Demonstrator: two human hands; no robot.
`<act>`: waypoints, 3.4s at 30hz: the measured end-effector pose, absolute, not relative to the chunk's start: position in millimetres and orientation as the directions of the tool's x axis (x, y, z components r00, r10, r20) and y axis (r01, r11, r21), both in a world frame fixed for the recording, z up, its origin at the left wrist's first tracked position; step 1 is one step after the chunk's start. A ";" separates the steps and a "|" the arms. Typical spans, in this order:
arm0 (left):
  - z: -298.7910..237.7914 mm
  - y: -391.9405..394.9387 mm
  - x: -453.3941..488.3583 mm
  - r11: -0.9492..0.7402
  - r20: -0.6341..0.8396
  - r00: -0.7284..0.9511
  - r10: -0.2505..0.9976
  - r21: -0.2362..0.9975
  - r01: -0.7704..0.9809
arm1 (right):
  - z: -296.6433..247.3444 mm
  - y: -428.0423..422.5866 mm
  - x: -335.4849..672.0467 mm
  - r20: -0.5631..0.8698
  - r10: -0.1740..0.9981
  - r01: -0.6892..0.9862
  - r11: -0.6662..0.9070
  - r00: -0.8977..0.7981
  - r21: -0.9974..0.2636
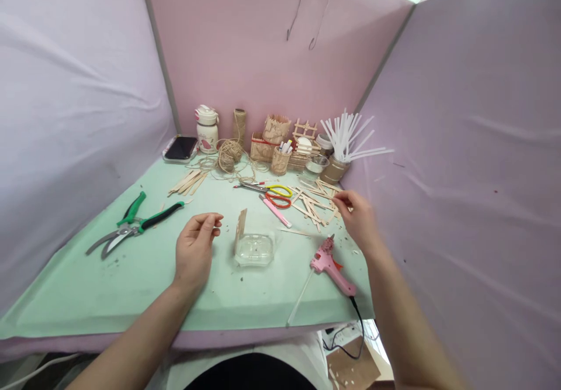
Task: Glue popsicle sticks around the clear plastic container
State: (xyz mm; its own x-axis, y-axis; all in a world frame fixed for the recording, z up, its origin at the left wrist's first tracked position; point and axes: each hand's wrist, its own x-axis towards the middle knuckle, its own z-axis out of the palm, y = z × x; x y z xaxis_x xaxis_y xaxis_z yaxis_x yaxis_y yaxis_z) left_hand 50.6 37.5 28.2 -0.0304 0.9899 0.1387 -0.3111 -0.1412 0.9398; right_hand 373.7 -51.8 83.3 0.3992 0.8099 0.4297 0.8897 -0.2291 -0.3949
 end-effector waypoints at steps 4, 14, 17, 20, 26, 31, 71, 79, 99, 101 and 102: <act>35.7 23.5 42.9 -0.095 0.096 -0.018 0.995 0.912 -0.399 | 100.1 -92.5 315.3 0.644 0.745 0.802 0.271 0.175 -0.532; 36.1 -30.9 27.0 0.520 -0.264 0.608 0.748 0.803 -0.291 | 75.4 -94.3 248.0 0.600 0.800 0.610 0.471 0.010 -0.637; 35.8 -22.5 23.2 0.697 -0.370 0.764 0.529 0.703 -0.142 | 73.9 -90.0 243.4 0.541 0.840 0.539 0.474 -0.040 -0.697; 30.9 -15.6 23.6 0.742 -0.371 0.858 0.354 0.671 -0.016 | 74.4 -89.6 239.6 0.507 0.859 0.501 0.471 -0.073 -0.726; 18.4 -16.1 19.3 0.772 -0.361 0.872 0.330 0.635 -0.029 | 67.5 -87.5 248.0 0.506 0.860 0.661 0.421 -0.073 -0.621; 11.1 -16.4 2.3 0.763 -0.350 0.857 0.379 0.641 -0.076 | 55.2 -74.1 253.1 0.418 0.882 0.865 0.375 -0.220 -0.335; 8.5 6.8 1.6 0.708 -0.377 0.679 0.630 0.638 -0.302 | 26.7 -152.0 359.8 0.120 0.917 0.905 -0.341 0.380 -0.255; 8.5 4.3 0.5 0.693 -0.362 0.697 0.619 0.669 -0.267 | 21.8 -149.3 338.1 -0.046 0.900 0.884 -0.435 0.434 -0.170; 14.3 2.9 5.3 0.735 -0.417 0.689 0.593 0.630 -0.251 | 30.8 -130.1 272.1 -0.008 0.881 0.051 -0.037 0.473 -0.998; 17.4 0.4 6.8 0.747 -0.418 0.718 0.557 0.630 -0.212 | 29.8 -120.7 251.7 -0.017 0.891 0.014 -0.025 0.454 -1.000; 19.2 -0.9 7.5 0.750 -0.412 0.739 0.533 0.635 -0.187 | 29.5 -116.1 242.5 -0.017 0.891 0.013 -0.026 0.453 -1.000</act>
State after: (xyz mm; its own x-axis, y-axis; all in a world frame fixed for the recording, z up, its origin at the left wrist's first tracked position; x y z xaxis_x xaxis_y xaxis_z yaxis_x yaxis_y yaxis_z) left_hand 7.5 -0.9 19.2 0.7390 0.5331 -0.4119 -0.1868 0.7496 0.6350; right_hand 242.5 -116.1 29.5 0.4534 0.8911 -0.0169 0.0131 -0.0256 -0.9996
